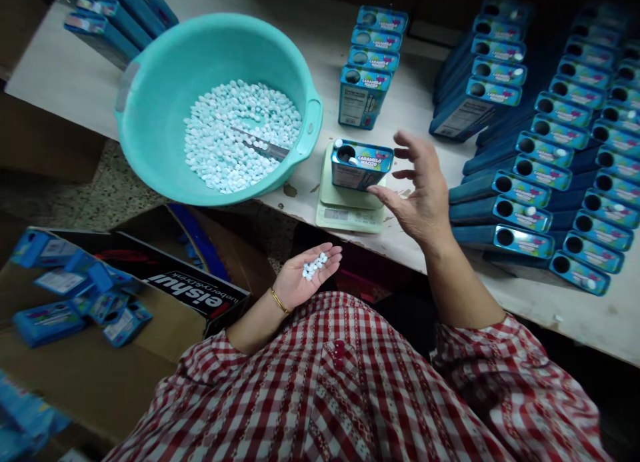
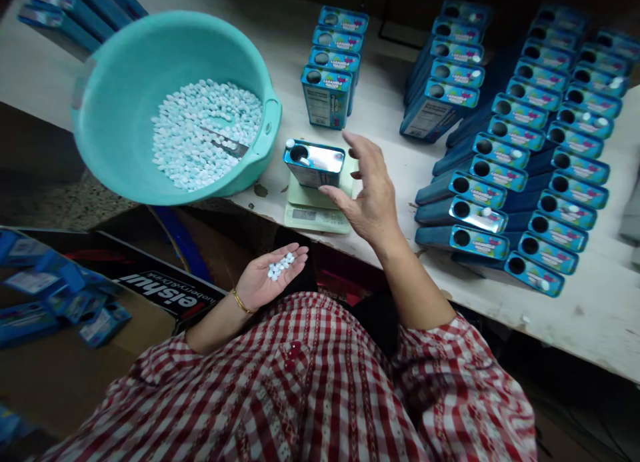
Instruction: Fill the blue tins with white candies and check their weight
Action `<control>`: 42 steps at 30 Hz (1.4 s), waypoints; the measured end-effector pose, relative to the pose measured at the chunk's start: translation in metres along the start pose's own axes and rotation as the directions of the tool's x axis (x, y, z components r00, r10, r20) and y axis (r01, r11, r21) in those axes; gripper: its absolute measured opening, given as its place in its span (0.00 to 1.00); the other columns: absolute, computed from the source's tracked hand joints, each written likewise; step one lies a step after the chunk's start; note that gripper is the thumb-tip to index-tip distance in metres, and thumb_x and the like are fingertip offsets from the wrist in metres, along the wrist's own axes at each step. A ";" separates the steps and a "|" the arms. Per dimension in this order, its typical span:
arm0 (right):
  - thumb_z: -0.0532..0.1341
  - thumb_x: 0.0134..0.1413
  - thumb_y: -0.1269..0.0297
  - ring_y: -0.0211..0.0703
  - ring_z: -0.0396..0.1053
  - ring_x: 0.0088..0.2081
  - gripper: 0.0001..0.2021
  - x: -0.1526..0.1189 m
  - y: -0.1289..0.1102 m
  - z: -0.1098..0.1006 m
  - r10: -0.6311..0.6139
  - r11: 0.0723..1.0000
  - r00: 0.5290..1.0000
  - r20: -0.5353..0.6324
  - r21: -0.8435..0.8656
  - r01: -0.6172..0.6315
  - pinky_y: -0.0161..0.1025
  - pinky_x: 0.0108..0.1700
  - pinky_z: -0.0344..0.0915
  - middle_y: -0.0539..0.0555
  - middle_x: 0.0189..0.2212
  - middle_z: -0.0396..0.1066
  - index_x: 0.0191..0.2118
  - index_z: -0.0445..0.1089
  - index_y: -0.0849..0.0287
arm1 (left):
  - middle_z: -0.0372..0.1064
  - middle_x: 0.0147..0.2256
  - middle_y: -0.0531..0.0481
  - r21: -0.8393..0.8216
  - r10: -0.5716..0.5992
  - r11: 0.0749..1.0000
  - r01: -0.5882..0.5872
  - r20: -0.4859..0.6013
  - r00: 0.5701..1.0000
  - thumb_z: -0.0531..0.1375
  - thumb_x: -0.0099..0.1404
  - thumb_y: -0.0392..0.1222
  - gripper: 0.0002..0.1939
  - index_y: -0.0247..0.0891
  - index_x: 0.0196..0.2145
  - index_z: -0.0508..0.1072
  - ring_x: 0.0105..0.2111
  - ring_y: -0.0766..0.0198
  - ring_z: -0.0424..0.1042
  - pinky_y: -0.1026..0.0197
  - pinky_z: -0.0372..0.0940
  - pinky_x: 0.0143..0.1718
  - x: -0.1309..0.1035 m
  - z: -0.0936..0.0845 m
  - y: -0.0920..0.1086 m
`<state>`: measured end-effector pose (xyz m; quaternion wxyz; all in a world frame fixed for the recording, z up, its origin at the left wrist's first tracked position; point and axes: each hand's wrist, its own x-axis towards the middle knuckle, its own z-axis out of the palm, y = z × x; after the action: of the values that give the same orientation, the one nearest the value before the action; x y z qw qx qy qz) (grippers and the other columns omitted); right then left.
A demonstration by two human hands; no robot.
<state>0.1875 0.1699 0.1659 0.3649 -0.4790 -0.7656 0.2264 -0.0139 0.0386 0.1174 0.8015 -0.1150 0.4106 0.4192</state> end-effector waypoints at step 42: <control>0.57 0.56 0.63 0.48 0.63 0.47 0.05 -0.087 -0.018 -0.096 -0.153 0.638 0.985 0.073 -0.754 0.155 0.46 0.47 0.56 0.55 0.47 0.69 0.32 0.70 0.54 | 0.75 0.38 0.38 -0.037 0.042 0.998 -0.042 0.004 0.999 0.50 0.59 0.26 0.17 0.27 0.44 0.71 0.37 0.60 0.76 0.61 0.72 0.40 -0.018 0.001 0.002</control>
<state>0.2754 0.0836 0.2091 0.1489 -0.5200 -0.8285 -0.1449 -0.0207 0.0297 0.1320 0.7912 -0.1203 0.4032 0.4438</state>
